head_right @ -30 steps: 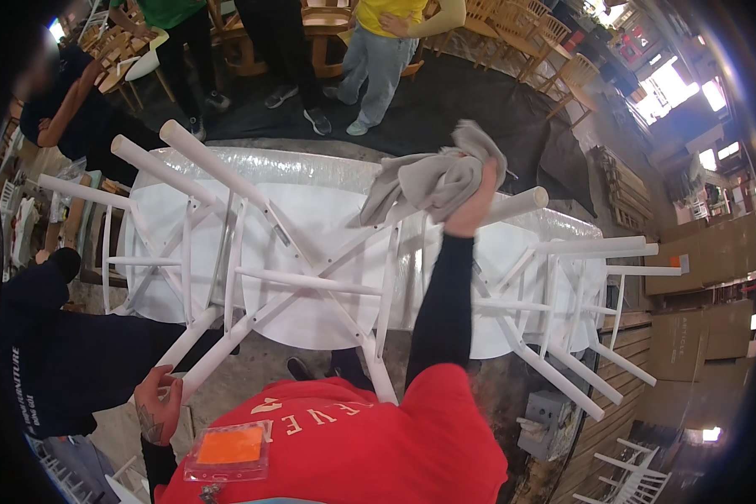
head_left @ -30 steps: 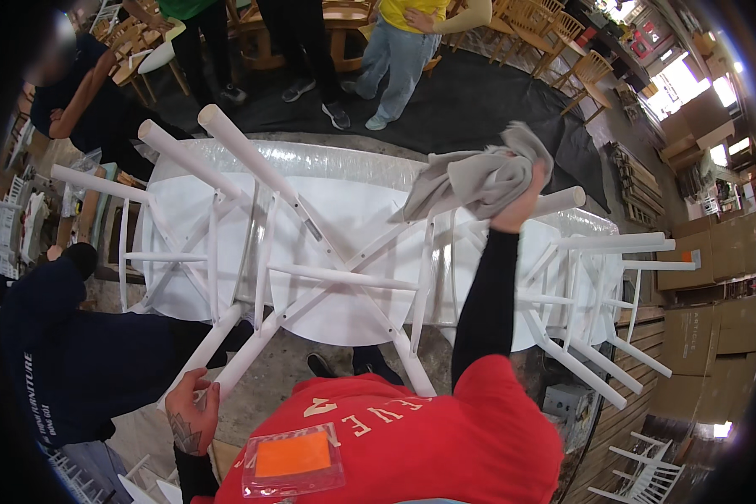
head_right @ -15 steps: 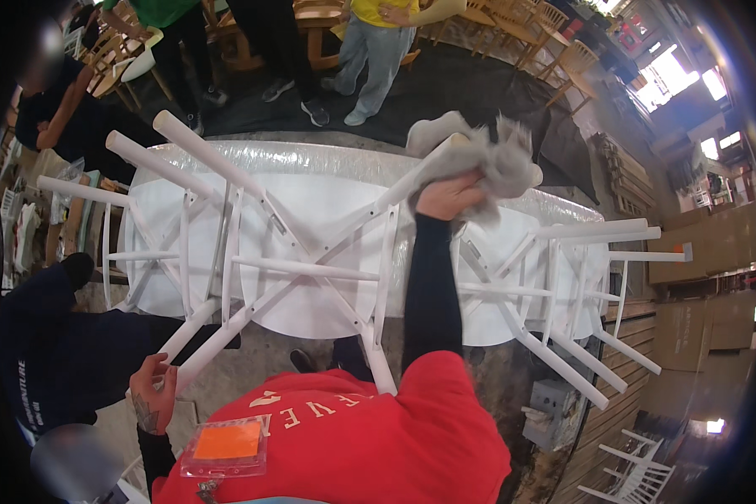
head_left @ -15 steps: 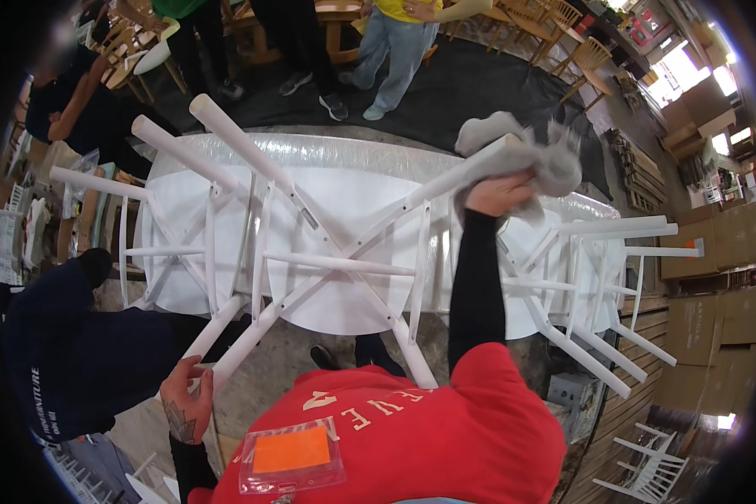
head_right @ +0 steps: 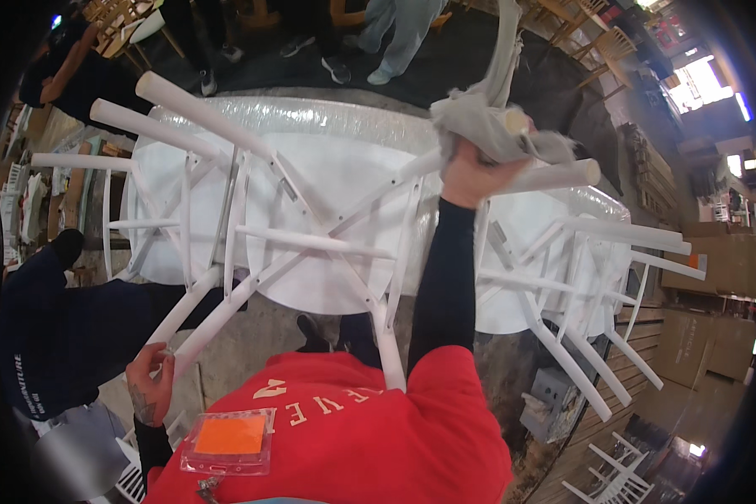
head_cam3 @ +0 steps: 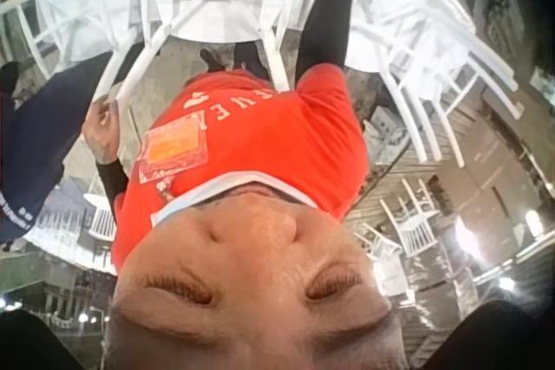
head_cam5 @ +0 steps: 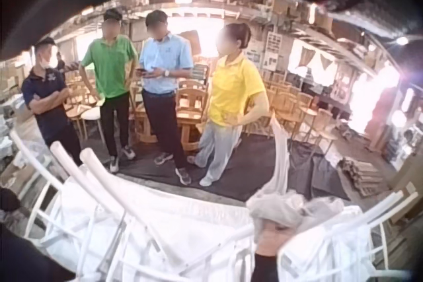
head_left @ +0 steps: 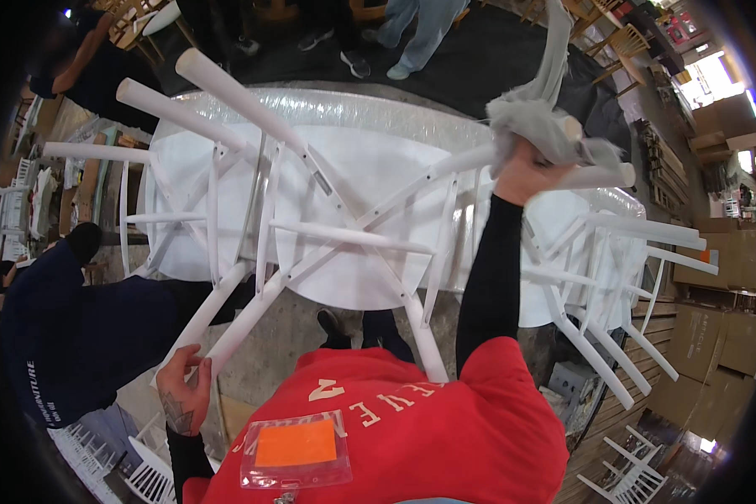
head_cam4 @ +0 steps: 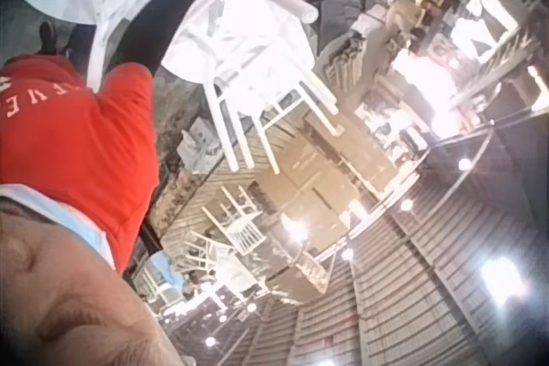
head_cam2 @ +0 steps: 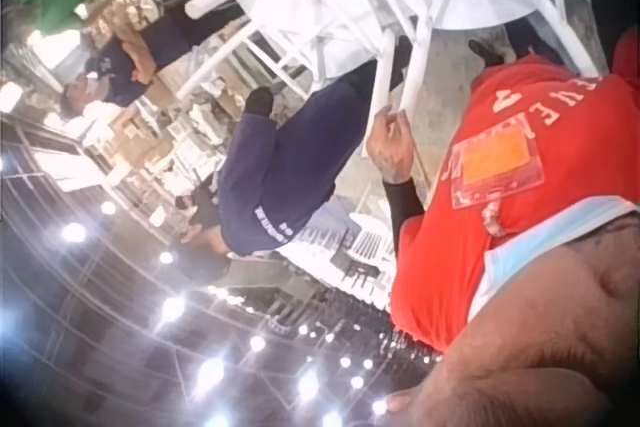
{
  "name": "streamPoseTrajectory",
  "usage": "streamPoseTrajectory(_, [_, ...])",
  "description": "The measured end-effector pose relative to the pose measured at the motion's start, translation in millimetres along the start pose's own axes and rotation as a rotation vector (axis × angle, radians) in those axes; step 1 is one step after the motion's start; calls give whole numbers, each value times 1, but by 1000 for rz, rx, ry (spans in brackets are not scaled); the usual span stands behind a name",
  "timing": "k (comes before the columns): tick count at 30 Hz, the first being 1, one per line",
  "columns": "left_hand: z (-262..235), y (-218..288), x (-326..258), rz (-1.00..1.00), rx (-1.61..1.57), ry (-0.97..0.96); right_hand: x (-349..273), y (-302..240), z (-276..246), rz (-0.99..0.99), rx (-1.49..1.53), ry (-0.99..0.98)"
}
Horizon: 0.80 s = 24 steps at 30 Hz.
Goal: The person wipes the underside of a white wooden chair with a cloth, moving around the chair to clean different areas. The person then lifts the chair and places it on a wooden pallet.
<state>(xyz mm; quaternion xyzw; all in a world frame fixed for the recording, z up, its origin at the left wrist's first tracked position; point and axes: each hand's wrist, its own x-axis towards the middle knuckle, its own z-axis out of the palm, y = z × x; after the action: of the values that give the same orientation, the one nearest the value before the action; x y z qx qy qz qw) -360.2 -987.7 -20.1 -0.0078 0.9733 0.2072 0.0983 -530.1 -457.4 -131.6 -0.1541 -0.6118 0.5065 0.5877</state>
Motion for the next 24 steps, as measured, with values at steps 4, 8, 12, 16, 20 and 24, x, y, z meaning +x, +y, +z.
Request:
streamPoseTrajectory(4, [-12,12,23,126,-14,19,-61,119,-44,187,-275,-174])
streamPoseTrajectory(8, [-8,11,6,32,-46,6,-86,112,-55,437,-533,-657])
streamPoseTrajectory(12, [-6,11,11,40,-67,25,-89,80,-92,622,-846,-1009])
streamPoseTrajectory(16, [-6,14,8,67,-101,60,-164,26,-157,830,-614,-847])
streamPoseTrajectory(20, [-7,10,9,104,-186,67,-217,-19,-214,982,-556,-980])
streamPoseTrajectory(24, [-6,12,7,122,-165,93,-193,5,-159,1095,-572,-621])
